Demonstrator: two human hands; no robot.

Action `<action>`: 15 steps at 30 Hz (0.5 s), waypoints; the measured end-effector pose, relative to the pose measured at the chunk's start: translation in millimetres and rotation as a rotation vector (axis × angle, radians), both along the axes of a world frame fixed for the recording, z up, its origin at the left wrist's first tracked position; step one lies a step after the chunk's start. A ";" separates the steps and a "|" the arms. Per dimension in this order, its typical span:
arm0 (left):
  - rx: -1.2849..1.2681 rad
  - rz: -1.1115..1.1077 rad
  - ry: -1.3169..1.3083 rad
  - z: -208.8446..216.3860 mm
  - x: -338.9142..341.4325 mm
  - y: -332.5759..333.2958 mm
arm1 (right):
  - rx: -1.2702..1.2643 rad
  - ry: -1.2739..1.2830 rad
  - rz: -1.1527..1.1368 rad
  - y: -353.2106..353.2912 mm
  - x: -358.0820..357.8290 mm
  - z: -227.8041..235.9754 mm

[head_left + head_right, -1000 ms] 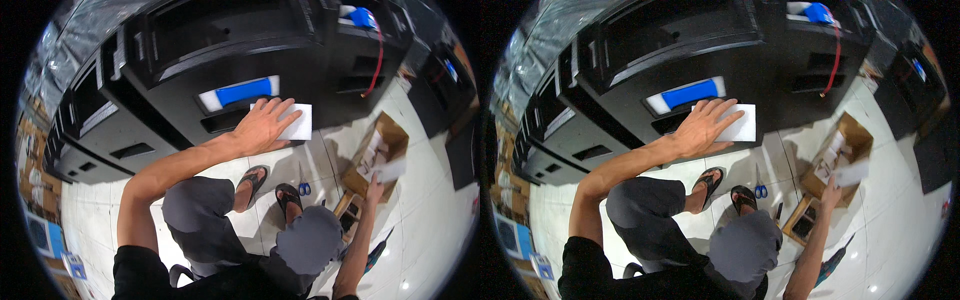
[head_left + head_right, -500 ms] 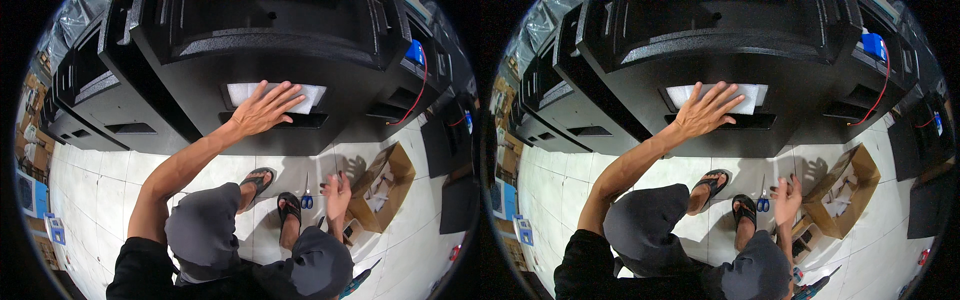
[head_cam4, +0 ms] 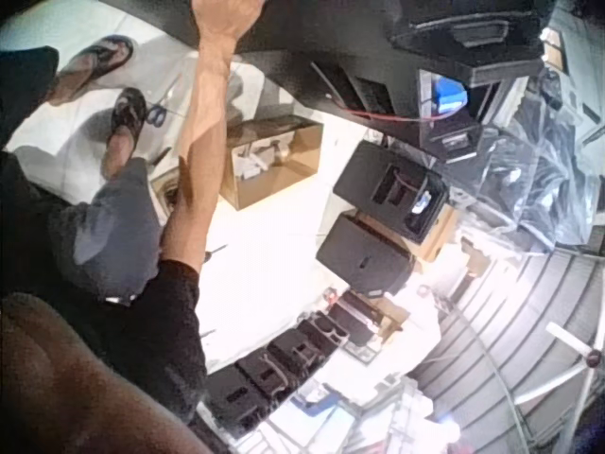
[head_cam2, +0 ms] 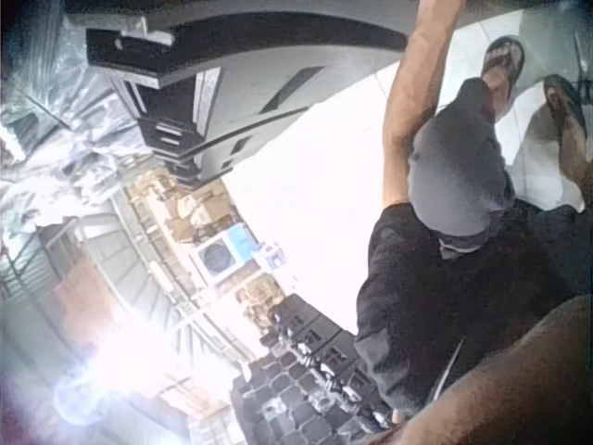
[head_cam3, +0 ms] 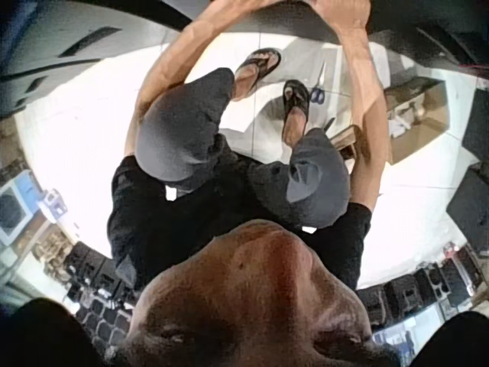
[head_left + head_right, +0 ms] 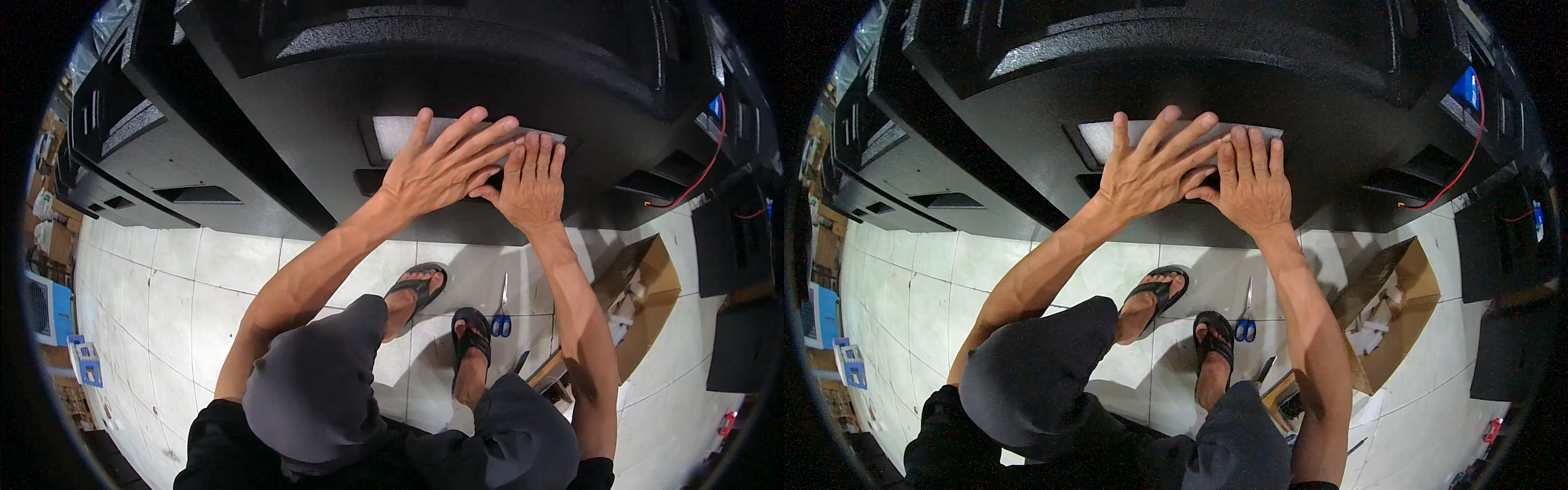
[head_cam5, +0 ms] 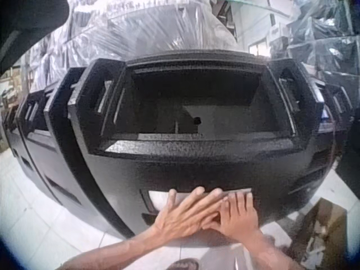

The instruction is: The person is assembling a piece of furniture by cutting and fitting foam padding into a recessed slot on a black cabinet. They use scissors and a utility knife to trim the foam and then place a black plastic cover over the padded area.

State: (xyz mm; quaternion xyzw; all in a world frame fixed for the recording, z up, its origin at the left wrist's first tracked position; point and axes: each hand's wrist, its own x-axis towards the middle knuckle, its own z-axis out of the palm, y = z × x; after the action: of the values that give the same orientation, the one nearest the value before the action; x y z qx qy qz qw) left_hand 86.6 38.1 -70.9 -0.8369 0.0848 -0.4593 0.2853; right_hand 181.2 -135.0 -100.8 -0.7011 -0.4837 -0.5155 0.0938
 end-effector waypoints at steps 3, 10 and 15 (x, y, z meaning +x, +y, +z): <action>-0.051 -0.070 -0.007 1.2 6.9 -13.9 | 0.009 0.021 -0.043 -18.8 6.1 2.4; -0.154 -0.012 -0.031 -2.2 -13.4 25.6 | 0.171 0.211 0.027 -82.2 -40.2 33.0; -0.127 -0.116 -0.045 -1.3 -10.3 25.0 | 0.339 0.420 -0.854 -396.1 -47.4 0.6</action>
State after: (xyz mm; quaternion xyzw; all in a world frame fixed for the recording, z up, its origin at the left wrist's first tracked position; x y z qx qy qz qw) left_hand 76.4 63.1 -72.2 -0.8366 0.0974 -0.4980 0.2066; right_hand 133.8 -531.2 -100.3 -0.9000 -0.0338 -0.4268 0.0822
